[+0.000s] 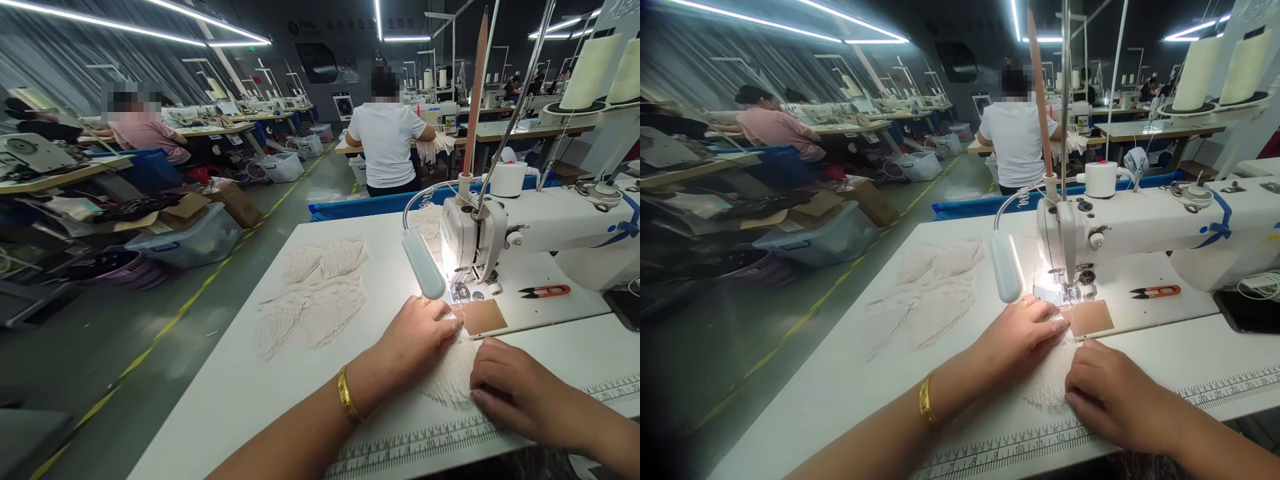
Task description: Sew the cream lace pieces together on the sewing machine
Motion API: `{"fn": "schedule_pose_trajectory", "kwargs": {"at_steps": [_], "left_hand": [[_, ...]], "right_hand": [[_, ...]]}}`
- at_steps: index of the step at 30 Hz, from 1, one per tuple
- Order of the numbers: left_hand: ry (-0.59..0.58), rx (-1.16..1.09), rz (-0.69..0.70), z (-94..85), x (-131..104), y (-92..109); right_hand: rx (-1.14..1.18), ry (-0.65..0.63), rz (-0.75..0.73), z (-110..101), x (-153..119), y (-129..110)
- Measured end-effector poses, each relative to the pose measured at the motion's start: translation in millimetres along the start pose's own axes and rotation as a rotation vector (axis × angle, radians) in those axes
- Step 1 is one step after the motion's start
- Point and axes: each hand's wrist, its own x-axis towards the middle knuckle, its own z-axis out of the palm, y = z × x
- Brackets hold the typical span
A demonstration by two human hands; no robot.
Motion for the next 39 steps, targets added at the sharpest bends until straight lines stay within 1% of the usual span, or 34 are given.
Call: {"fn": "schedule_pose_trajectory", "kwargs": {"at_steps": [6,9,11,12,14,16,18,20,23,25,28,32,35,37,39], "left_hand": [[0.010,0.032,-0.007,0.9,-1,2],[0.023,0.055,0.001,4.1,-2,1],[0.027,0.067,0.012,7.0,-3,1],[0.030,0.073,0.016,8.4,-3,1],[0.037,0.074,0.017,9.9,-4,1],[0.035,0.047,0.005,8.2,-3,1],[0.021,-0.028,-0.021,2.7,-2,0],[0.036,-0.131,-0.091,-5.4,0,-3],[0.094,-0.279,-0.277,-15.5,3,-10],[0.092,-0.350,-0.391,-17.2,4,-13],[0.062,-0.396,-0.468,-12.6,4,-13],[0.062,-0.380,-0.475,-6.1,4,-10],[0.093,-0.341,-0.456,-5.1,4,-9],[0.131,-0.314,-0.422,-3.3,4,-9],[0.166,-0.258,-0.339,1.7,4,-9]], "right_hand": [[0.044,-0.020,-0.005,-2,1,-4],[0.032,-0.076,-0.006,-11,4,-6],[0.010,-0.099,0.004,-19,8,-3],[-0.019,-0.088,0.003,-22,10,0],[-0.114,-0.020,-0.024,-26,15,11],[-0.206,0.061,-0.072,-24,19,24],[-0.252,0.117,-0.108,-19,21,34],[-0.266,0.151,-0.120,-14,21,40],[-0.270,0.175,-0.123,-10,19,42],[-0.262,0.177,-0.124,-10,17,42],[-0.248,0.175,-0.129,-10,17,42],[-0.260,0.173,-0.134,-10,18,42],[-0.265,0.175,-0.136,-9,18,42],[-0.269,0.181,-0.139,-8,18,42],[-0.268,0.190,-0.143,-7,18,42]]}}
